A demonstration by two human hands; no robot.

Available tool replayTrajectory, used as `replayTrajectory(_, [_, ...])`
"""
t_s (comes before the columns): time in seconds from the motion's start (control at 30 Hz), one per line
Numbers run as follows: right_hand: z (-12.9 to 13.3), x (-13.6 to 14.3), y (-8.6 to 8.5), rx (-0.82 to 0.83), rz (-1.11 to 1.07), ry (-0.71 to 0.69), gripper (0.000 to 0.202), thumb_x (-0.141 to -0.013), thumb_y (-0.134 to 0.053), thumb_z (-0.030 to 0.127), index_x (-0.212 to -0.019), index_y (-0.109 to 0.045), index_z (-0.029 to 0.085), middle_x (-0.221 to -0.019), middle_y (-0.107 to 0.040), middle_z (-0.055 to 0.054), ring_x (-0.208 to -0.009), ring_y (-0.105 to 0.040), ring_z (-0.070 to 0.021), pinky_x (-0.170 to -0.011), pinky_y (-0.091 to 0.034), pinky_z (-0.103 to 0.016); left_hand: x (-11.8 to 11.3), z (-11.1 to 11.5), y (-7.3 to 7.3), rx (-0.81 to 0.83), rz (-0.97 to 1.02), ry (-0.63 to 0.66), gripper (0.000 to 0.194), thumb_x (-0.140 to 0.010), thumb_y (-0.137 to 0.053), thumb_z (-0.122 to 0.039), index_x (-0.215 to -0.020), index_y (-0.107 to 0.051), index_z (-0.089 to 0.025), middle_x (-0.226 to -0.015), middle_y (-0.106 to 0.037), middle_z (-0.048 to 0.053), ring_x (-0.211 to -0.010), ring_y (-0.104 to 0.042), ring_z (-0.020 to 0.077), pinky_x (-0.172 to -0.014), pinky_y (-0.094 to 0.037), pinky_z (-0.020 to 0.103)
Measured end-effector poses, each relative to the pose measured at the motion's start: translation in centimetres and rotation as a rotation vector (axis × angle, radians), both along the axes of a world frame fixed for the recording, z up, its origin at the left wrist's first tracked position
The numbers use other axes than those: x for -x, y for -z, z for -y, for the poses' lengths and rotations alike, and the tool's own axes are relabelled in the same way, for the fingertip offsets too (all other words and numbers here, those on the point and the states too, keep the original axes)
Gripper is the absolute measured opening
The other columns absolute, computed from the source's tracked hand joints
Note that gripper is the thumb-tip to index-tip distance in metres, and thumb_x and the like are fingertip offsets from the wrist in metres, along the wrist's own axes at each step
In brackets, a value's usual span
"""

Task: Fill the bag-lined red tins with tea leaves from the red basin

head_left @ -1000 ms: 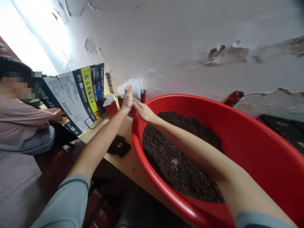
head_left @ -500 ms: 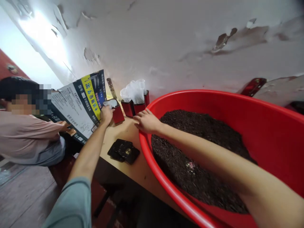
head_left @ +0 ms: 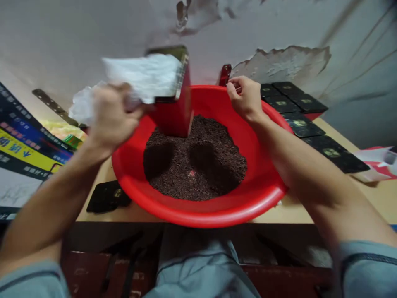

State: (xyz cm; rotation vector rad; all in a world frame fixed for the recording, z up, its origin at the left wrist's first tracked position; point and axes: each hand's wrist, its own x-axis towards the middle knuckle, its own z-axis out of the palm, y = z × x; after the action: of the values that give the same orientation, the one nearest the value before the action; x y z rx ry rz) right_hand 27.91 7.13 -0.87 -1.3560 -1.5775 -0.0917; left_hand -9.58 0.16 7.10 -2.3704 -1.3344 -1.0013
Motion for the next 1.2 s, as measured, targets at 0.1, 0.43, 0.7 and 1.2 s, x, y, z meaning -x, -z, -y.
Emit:
replayTrajectory(0.1, [0.8,-1.8,-0.2,0.035,-0.044,-0.074,0.059,-0.099,-0.042,0.069,-0.131,-0.063,0.024,-0.11,-0.071,-0.009,-0.105,-0.063,-0.0223,-0.091,-0.053,-0.039,-10.9,-4.1,1.3,0.107,-0.214,0.038,0.025,-0.092,-0.073,-0.031,-0.104,-0.072,-0.009,-0.101,-0.076,0.012,-0.104,-0.074,0.032,-0.1,-0.056,0.046])
replayTrajectory(0.43, [1.9,0.1,-0.4,0.346,0.521,-0.035,0.065,-0.076,-0.088,0.034,-0.135,-0.065,0.015,-0.143,-0.06,-0.018,-0.12,-0.066,-0.0433,-0.099,-0.055,-0.063,-17.9,-12.1,6.7,0.205,-0.261,0.148,0.025,-0.093,-0.068,-0.044,-0.103,-0.072,-0.022,-0.107,-0.08,0.009,-0.113,-0.07,0.0267,-0.106,-0.052,0.042])
replayTrajectory(0.7, [1.4,-1.8,-1.1,0.351,0.471,0.022,0.056,-0.081,-0.087,0.025,-0.128,-0.071,0.0,-0.144,-0.057,-0.026,-0.127,-0.062,-0.0481,-0.109,-0.05,-0.059,-17.7,-6.3,7.6,-0.073,-0.324,0.24,0.081,-0.093,-0.067,-0.052,-0.161,-0.032,-0.028,-0.175,-0.023,0.011,-0.163,-0.018,0.0253,-0.128,-0.029,0.054])
replayTrajectory(1.2, [1.3,-3.6,-2.0,0.4,0.414,0.143,0.054,-0.09,-0.077,0.039,-0.129,-0.07,0.004,-0.12,-0.071,-0.012,-0.123,-0.064,-0.0427,-0.1,-0.05,-0.062,-15.3,-1.2,30.2,0.529,-0.413,0.54,0.082,-0.104,-0.041,-0.059,-0.168,-0.015,-0.015,-0.174,-0.012,0.026,-0.163,-0.004,0.0376,-0.126,-0.003,0.07])
